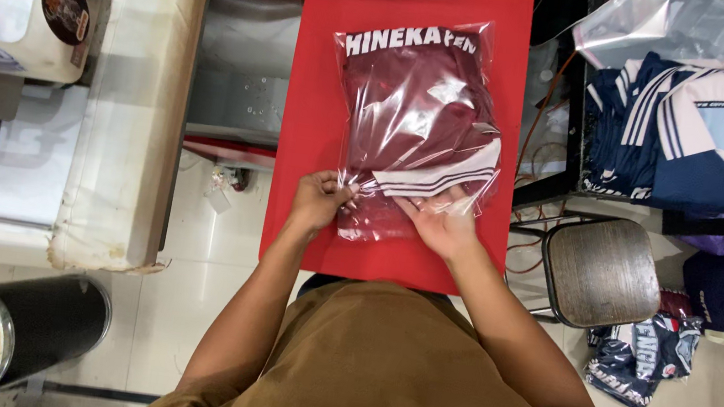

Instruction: The person places a folded jersey on the red work table, slides it into a clear plastic poly bag, folds and presses the bag flap closed, and sets the packed jersey onto a stack of finished bags, repeating the cycle for additional jerseys one at a time.

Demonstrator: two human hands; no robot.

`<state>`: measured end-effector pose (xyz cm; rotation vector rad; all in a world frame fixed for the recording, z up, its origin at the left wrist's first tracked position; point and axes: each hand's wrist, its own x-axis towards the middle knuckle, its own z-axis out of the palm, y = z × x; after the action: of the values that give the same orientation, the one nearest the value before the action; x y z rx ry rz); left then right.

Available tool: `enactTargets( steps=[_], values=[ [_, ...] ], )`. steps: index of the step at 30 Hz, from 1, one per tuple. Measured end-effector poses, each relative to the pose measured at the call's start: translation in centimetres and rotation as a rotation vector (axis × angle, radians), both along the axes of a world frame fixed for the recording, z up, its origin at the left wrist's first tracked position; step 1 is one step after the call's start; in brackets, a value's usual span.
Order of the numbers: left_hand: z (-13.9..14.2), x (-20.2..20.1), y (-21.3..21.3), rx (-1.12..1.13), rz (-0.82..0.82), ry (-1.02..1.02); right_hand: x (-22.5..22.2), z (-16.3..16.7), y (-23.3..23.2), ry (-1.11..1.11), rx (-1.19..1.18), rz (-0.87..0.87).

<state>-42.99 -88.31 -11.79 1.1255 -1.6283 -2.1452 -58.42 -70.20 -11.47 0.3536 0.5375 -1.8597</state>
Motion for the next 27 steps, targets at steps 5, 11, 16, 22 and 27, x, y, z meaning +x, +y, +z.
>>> enactTargets(
  steps=[5, 11, 16, 22, 27],
  values=[
    [0.0, 1.0, -0.3, 0.086, 0.044, -0.04, 1.2, 3.8, 6.4, 0.536, 0.299, 0.613],
    [-0.2, -0.8, -1.7, 0.102, -0.101, -0.152, -4.6, 3.0, 8.0, 2.075, 1.016, -0.282],
    [0.4, -2.7, -2.1, 0.058, -0.115, 0.123, -7.7, 2.4, 4.5, 1.309, 0.77, 0.065],
    [9.6, -1.2, -3.9, 0.164, -0.008, 0.483, -5.5, 12.0, 6.5, 1.086, 0.227, -0.29],
    [15.8, -2.5, -3.6, 0.225, -0.069, 0.578, -4.8, 18.0, 5.0, 1.158, 0.009, -0.585]
  ],
)
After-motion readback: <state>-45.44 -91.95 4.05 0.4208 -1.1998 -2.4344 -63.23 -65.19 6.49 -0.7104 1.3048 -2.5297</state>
